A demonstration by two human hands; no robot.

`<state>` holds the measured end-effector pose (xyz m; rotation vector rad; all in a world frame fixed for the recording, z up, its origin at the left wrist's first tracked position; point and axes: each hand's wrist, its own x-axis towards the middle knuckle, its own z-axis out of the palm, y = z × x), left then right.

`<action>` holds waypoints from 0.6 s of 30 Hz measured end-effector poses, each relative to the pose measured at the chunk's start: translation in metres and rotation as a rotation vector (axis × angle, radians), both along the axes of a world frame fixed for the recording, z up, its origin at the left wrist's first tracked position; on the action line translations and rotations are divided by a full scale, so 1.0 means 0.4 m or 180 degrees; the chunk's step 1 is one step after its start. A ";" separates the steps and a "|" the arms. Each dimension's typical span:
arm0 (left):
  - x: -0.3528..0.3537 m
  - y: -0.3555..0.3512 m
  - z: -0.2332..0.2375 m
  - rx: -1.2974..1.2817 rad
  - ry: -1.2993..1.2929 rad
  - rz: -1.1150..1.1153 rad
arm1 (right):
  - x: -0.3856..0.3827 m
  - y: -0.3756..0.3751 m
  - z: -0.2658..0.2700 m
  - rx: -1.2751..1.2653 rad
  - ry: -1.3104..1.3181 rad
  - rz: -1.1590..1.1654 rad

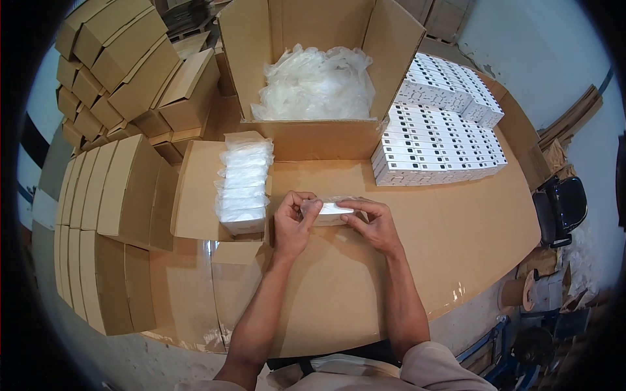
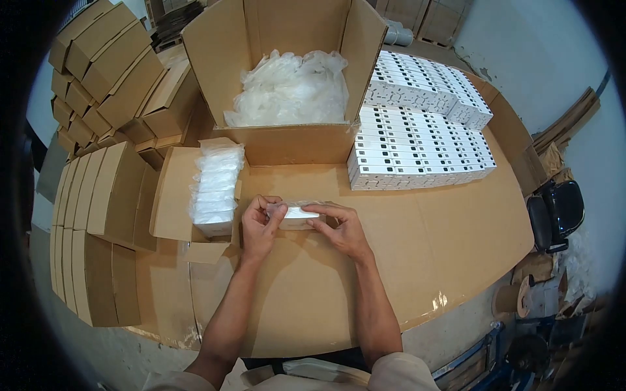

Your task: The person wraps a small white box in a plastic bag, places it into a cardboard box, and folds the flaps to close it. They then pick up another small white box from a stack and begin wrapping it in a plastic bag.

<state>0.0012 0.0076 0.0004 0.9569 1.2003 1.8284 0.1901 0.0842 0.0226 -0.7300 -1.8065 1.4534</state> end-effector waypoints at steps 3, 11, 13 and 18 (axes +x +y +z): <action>-0.001 0.001 0.002 0.0047 0.0040 0.0019 | -0.001 0.002 -0.004 0.0077 -0.0013 -0.0037; -0.001 0.000 0.001 -0.0094 -0.0013 -0.0034 | -0.001 -0.006 0.024 -0.0124 -0.0490 -0.0192; -0.001 0.003 -0.006 -0.0019 -0.0040 -0.0020 | -0.003 -0.008 0.026 0.0044 -0.0403 -0.0179; 0.003 0.002 -0.001 -0.0006 -0.0045 0.0001 | -0.003 -0.009 0.034 0.0149 -0.0410 -0.0175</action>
